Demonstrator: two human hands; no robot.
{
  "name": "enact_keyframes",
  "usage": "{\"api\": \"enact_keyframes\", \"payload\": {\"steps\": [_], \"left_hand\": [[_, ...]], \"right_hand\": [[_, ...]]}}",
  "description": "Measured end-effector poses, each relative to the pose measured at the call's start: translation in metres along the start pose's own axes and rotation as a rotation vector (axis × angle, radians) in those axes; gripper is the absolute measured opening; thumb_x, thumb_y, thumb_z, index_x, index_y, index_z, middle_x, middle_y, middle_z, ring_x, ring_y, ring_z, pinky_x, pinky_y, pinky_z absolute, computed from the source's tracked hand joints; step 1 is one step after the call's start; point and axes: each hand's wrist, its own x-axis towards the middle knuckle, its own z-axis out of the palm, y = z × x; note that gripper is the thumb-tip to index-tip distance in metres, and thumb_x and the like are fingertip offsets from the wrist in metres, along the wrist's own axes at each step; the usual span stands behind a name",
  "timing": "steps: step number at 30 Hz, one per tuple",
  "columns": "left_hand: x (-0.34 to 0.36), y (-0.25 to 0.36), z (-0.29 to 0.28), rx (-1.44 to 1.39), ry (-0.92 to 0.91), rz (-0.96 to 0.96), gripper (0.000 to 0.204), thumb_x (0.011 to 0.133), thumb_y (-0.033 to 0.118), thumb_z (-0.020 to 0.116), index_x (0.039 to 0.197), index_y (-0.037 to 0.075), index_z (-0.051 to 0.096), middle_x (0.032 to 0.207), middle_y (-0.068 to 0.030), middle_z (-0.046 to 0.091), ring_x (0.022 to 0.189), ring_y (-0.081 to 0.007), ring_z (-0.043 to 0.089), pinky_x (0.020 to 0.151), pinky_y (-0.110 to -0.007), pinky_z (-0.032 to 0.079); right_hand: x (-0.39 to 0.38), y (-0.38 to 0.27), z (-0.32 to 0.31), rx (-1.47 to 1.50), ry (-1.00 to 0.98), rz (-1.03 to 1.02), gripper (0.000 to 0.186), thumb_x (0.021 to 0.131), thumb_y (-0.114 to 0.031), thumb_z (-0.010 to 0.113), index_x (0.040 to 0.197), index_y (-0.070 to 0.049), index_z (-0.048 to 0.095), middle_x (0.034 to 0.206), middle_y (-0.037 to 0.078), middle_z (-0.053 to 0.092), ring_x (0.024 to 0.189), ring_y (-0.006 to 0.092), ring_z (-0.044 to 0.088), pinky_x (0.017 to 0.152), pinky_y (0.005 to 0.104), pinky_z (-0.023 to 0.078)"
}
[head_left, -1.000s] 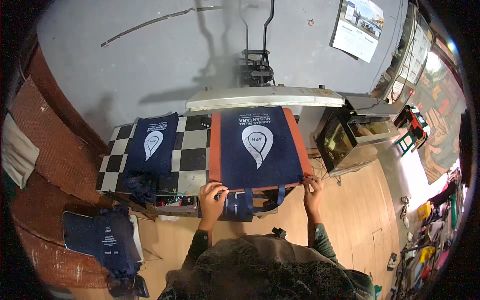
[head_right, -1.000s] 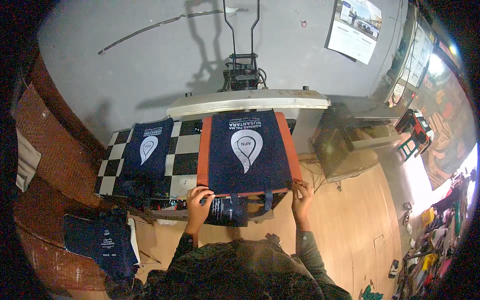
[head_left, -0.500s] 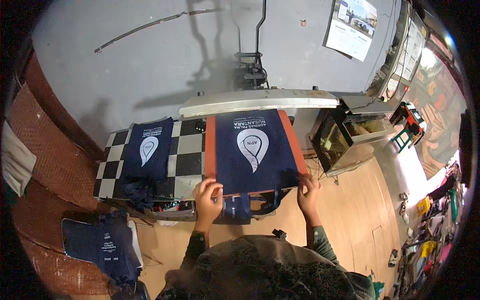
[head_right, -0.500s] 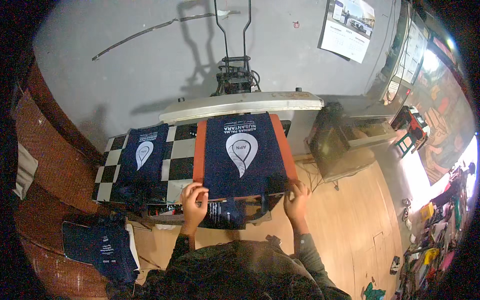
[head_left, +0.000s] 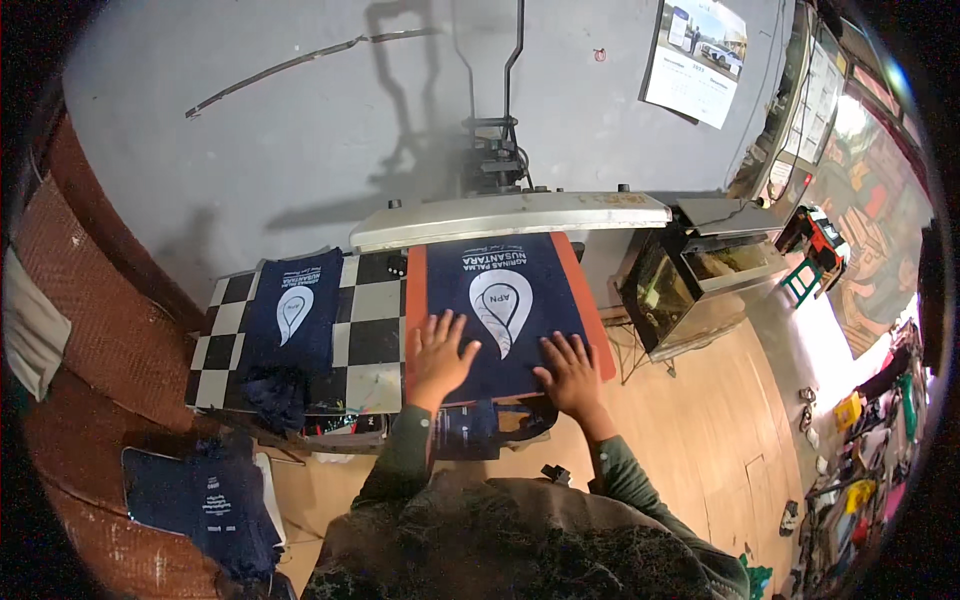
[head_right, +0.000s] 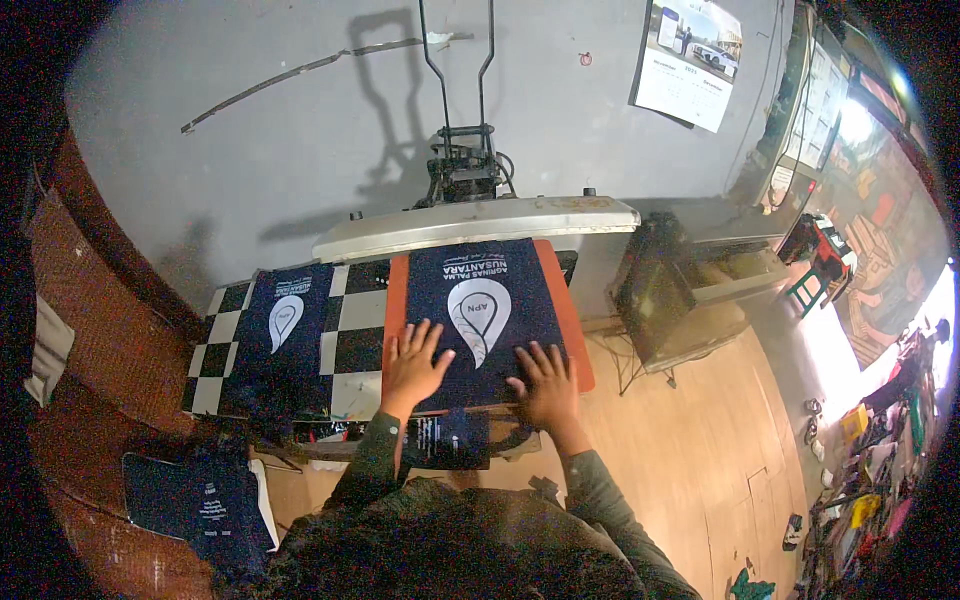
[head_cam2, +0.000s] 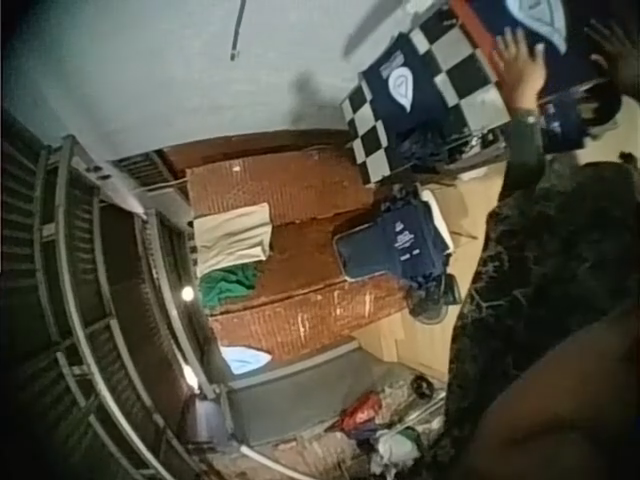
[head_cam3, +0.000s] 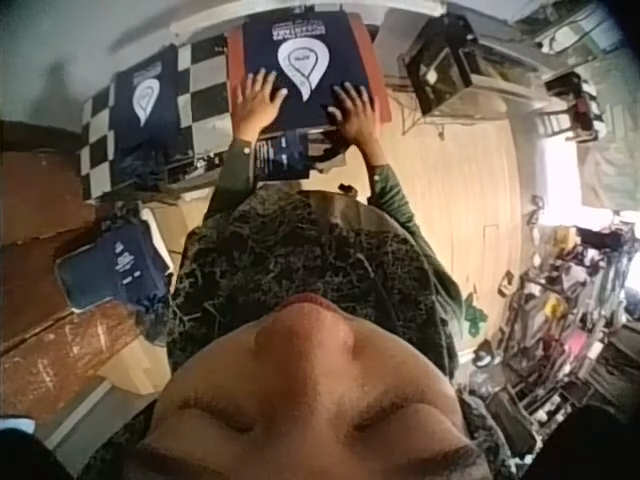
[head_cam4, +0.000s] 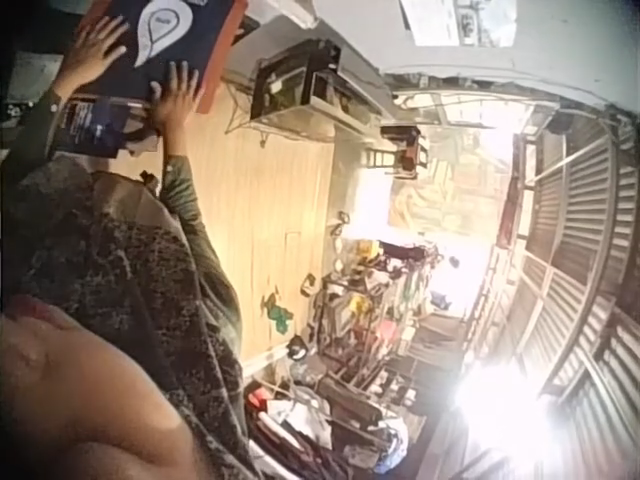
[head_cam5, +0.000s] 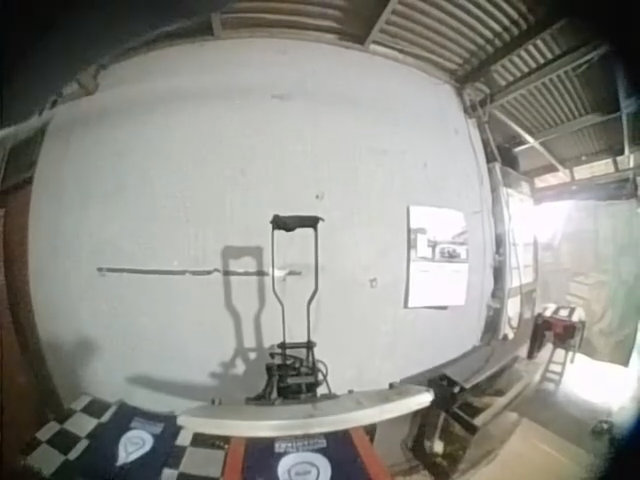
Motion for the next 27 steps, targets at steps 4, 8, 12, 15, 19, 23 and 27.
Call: {"api": "enact_keyframes", "payload": {"steps": [4,8,12,15,19,23,27], "left_hand": [[0.003,-0.008,0.005,0.073,0.048,-0.016,0.061,0.101,0.049,0.039,0.150,0.013,0.037,0.158,-0.0119,0.030,0.147,-0.0364,0.021,0.119,-0.051,0.016],[0.003,-0.007,0.008,0.088,0.074,-0.002,0.061,0.101,0.047,0.040,0.150,0.010,0.036,0.157,-0.0140,0.030,0.145,-0.0393,0.022,0.118,-0.054,0.017],[0.003,-0.007,0.007,0.061,0.094,-0.001,0.062,0.099,0.047,0.042,0.148,0.008,0.040,0.156,-0.0142,0.034,0.145,-0.0404,0.024,0.118,-0.052,0.018],[0.004,-0.006,0.005,0.036,0.055,-0.024,0.065,0.099,0.047,0.042,0.150,0.007,0.035,0.157,-0.0141,0.031,0.146,-0.0383,0.023,0.119,-0.051,0.016],[0.005,-0.007,0.003,0.005,0.034,-0.066,0.070,0.099,0.049,0.043,0.152,0.005,0.030,0.160,-0.0140,0.026,0.148,-0.0349,0.020,0.120,-0.049,0.014],[0.005,-0.007,0.002,0.015,0.000,-0.085,0.072,0.099,0.050,0.041,0.153,0.005,0.026,0.160,-0.0120,0.026,0.149,-0.0306,0.019,0.121,-0.047,0.013],[0.005,-0.007,0.000,0.013,-0.001,-0.090,0.071,0.099,0.049,0.042,0.153,0.005,0.026,0.160,-0.0115,0.026,0.149,-0.0301,0.019,0.121,-0.047,0.013]], "right_hand": [[-0.003,0.022,-0.013,-0.088,0.015,0.150,0.057,0.094,-0.051,0.054,0.144,-0.026,0.048,0.151,0.004,0.045,0.141,0.0364,0.035,0.113,0.0625,0.018],[0.015,0.025,-0.016,-0.168,-0.116,0.308,0.061,0.095,-0.054,0.051,0.148,-0.026,0.041,0.155,0.006,0.038,0.145,0.0371,0.029,0.111,0.0706,0.011],[0.061,0.008,0.010,-0.185,0.067,0.230,0.063,0.095,-0.052,0.051,0.148,-0.020,0.040,0.154,0.011,0.039,0.143,0.0374,0.031,0.111,0.0692,0.014],[0.086,-0.018,0.046,-0.118,0.141,0.031,0.067,0.095,-0.051,0.052,0.149,-0.013,0.039,0.153,0.012,0.039,0.142,0.0378,0.032,0.112,0.0657,0.016],[0.092,-0.031,0.080,-0.054,0.036,-0.006,0.078,0.094,-0.061,0.045,0.149,-0.007,0.036,0.153,0.014,0.039,0.142,0.0349,0.034,0.114,0.0585,0.021],[0.093,0.001,0.081,-0.061,0.161,0.056,0.074,0.092,-0.055,0.053,0.146,-0.005,0.041,0.150,0.014,0.043,0.140,0.0341,0.038,0.113,0.0528,0.027],[0.094,0.048,0.064,-0.180,0.107,0.135,0.072,0.094,-0.056,0.051,0.144,-0.005,0.044,0.150,0.014,0.044,0.139,0.0339,0.038,0.114,0.0506,0.027]]}}
